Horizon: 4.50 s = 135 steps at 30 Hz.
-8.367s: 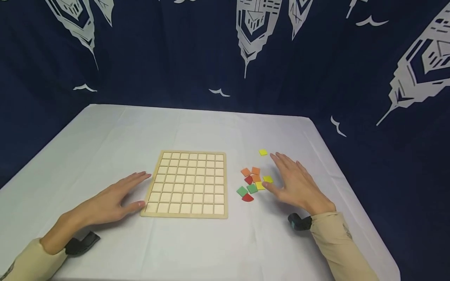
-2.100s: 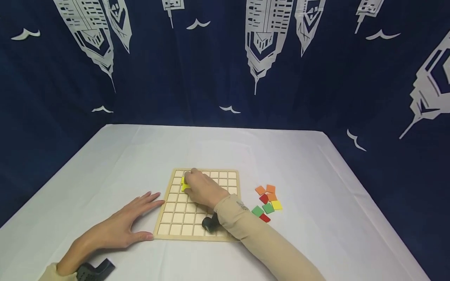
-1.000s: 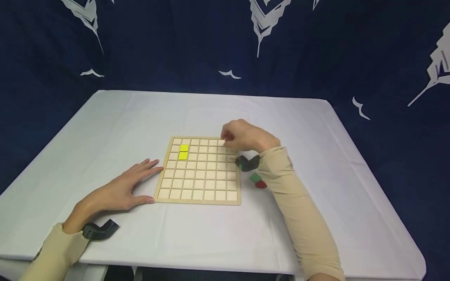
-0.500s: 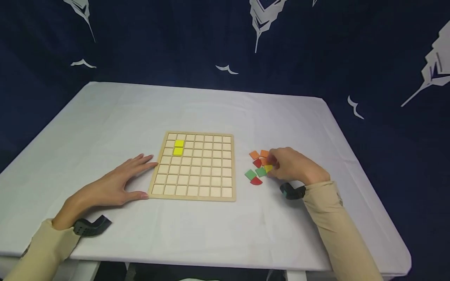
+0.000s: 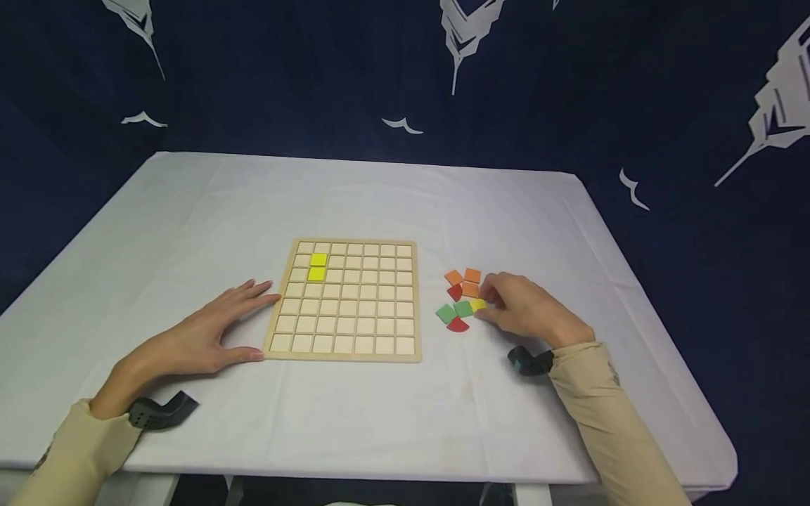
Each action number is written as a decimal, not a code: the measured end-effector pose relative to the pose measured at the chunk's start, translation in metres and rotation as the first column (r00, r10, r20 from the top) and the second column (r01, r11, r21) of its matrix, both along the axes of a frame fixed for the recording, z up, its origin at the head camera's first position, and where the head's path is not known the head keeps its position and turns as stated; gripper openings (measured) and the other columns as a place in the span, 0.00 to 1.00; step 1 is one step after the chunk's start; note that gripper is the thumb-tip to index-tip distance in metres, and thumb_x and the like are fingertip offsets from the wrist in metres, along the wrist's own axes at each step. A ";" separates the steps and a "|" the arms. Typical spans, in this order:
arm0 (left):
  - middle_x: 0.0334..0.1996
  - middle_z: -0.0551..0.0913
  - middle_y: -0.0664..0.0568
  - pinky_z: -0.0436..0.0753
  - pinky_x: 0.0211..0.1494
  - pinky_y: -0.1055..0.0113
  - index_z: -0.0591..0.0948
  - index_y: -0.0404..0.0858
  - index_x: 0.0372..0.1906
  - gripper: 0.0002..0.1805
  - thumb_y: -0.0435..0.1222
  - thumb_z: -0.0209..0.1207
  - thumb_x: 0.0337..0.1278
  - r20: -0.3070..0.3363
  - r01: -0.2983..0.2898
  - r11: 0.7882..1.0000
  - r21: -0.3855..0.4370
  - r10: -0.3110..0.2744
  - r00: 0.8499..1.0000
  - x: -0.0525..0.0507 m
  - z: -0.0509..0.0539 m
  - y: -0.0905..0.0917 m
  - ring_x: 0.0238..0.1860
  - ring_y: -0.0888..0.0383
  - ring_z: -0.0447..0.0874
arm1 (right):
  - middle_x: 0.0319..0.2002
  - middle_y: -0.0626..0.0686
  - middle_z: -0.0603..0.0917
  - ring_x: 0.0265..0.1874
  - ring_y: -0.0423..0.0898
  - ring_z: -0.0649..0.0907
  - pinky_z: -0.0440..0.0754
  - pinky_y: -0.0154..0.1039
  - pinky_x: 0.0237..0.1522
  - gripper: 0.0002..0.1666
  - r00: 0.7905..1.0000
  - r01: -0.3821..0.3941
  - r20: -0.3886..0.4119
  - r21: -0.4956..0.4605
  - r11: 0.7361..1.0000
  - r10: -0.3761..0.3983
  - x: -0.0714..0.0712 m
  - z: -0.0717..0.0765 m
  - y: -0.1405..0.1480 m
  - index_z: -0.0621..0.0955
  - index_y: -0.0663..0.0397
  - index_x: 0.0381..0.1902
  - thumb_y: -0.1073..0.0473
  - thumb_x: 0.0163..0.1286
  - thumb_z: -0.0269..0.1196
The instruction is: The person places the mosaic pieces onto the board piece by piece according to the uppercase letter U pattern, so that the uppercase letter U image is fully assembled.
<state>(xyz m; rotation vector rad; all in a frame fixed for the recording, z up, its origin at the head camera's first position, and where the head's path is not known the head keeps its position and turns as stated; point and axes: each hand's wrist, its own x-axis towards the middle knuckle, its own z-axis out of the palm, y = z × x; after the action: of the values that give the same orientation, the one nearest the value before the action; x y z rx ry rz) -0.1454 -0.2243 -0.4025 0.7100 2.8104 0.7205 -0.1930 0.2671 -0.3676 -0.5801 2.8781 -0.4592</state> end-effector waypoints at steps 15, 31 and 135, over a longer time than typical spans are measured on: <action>0.82 0.55 0.46 0.46 0.82 0.37 0.65 0.52 0.78 0.48 0.52 0.73 0.52 0.020 -0.014 1.000 0.003 0.014 1.000 -0.002 -0.004 -0.001 0.83 0.39 0.44 | 0.33 0.50 0.82 0.32 0.44 0.78 0.80 0.38 0.38 0.13 0.998 0.033 -0.048 -0.029 0.999 -0.034 0.000 -0.004 -0.006 0.80 0.61 0.43 0.59 0.66 0.70; 0.81 0.58 0.45 0.49 0.81 0.36 0.67 0.50 0.76 0.46 0.50 0.73 0.52 -0.035 -0.011 1.000 0.025 0.011 0.999 0.003 -0.009 0.001 0.82 0.38 0.48 | 0.42 0.53 0.86 0.40 0.46 0.84 0.85 0.37 0.40 0.14 0.968 -0.202 -0.187 -0.198 0.959 0.165 -0.026 0.028 -0.107 0.81 0.59 0.48 0.56 0.70 0.68; 0.78 0.64 0.46 0.56 0.76 0.29 0.69 0.52 0.75 0.44 0.61 0.67 0.54 -0.059 0.004 0.998 0.058 -0.001 0.998 0.004 -0.005 0.001 0.80 0.35 0.54 | 0.47 0.55 0.84 0.43 0.52 0.78 0.78 0.43 0.40 0.17 0.942 0.228 0.210 0.169 0.959 -0.261 -0.079 0.058 -0.036 0.85 0.52 0.45 0.60 0.56 0.71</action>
<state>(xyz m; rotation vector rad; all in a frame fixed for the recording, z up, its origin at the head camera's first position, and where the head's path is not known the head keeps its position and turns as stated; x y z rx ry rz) -0.1418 -0.2233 -0.4079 0.7560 2.8513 0.7967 -0.2717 0.2314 -0.3098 -0.1335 2.7373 -0.3244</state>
